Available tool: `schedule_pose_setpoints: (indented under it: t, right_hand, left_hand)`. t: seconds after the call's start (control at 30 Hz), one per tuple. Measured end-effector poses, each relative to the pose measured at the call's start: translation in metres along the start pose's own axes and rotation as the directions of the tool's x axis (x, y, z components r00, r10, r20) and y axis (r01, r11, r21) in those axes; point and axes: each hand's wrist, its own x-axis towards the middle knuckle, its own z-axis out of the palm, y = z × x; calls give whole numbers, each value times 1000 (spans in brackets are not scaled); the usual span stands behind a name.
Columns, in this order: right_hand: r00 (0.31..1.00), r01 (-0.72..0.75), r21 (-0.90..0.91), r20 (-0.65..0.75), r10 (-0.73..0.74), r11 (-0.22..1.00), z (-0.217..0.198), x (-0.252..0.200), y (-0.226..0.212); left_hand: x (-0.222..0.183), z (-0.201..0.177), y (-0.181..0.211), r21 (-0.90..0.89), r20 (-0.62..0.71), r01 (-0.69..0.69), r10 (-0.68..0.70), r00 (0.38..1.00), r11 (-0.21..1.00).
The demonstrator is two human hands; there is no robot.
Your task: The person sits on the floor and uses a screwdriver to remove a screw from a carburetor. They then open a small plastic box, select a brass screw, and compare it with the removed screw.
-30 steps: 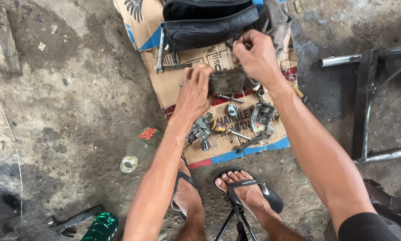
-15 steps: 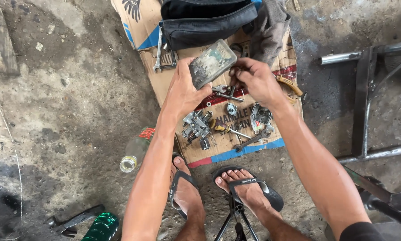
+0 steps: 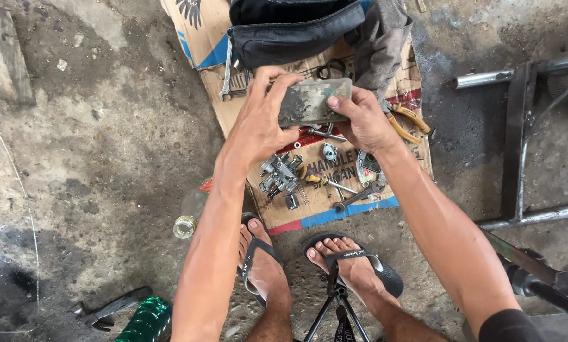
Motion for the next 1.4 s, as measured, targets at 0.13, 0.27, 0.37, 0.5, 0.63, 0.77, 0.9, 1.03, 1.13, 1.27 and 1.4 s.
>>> schedule_pose_setpoints:
  t: [0.13, 0.27, 0.37, 0.5, 0.63, 0.77, 0.9, 1.03, 1.13, 1.27, 1.4]
  right_hand:
    - [986, 140, 67, -101, -133, 988, 7, -4, 9]
    - [946, 232, -113, -204, -251, 966, 66, -36, 1]
    - [962, 255, -313, -15, -273, 915, 84, -61, -8]
    - [983, 181, -306, 43, -176, 935, 74, -78, 12]
    - [1000, -16, 32, 0, 16, 999, 60, -65, 15]
    - [944, -326, -424, -204, 261, 845, 53, -38, -21]
    - [987, -161, -184, -38, 157, 970, 13, 3, 1]
    - [997, -64, -26, 47, 65, 998, 13, 24, -7]
    - [992, -92, -44, 84, 96, 995, 10, 28, -7]
    - [949, -315, -45, -43, 313, 948, 22, 25, -4]
    - [968, -249, 1, -42, 249, 969, 10, 22, 32]
  left_hand:
    - [-10, -6, 9, -184, -165, -57, 26, 986, 981]
    - [-25, 8, 20, -736, -91, 109, -257, 962, 669]
    - [-19, 22, -9, -768, -185, 55, -302, 935, 639]
    - [-22, 2, -15, -746, -135, 0, -151, 979, 666]
    - [-3, -14, 2, -603, 22, 101, -110, 994, 791]
    - [34, -17, 9, -332, 75, 331, -325, 943, 883]
    - [77, -6, -13, -143, 23, 180, -178, 984, 973]
    - [86, -13, -5, 36, 47, 38, -40, 998, 999]
    - [79, -17, 5, 133, 195, 95, -120, 973, 987]
    - [55, -21, 50, 291, 208, 377, -443, 872, 880]
    - [46, 16, 1, 412, 111, 177, -242, 964, 894]
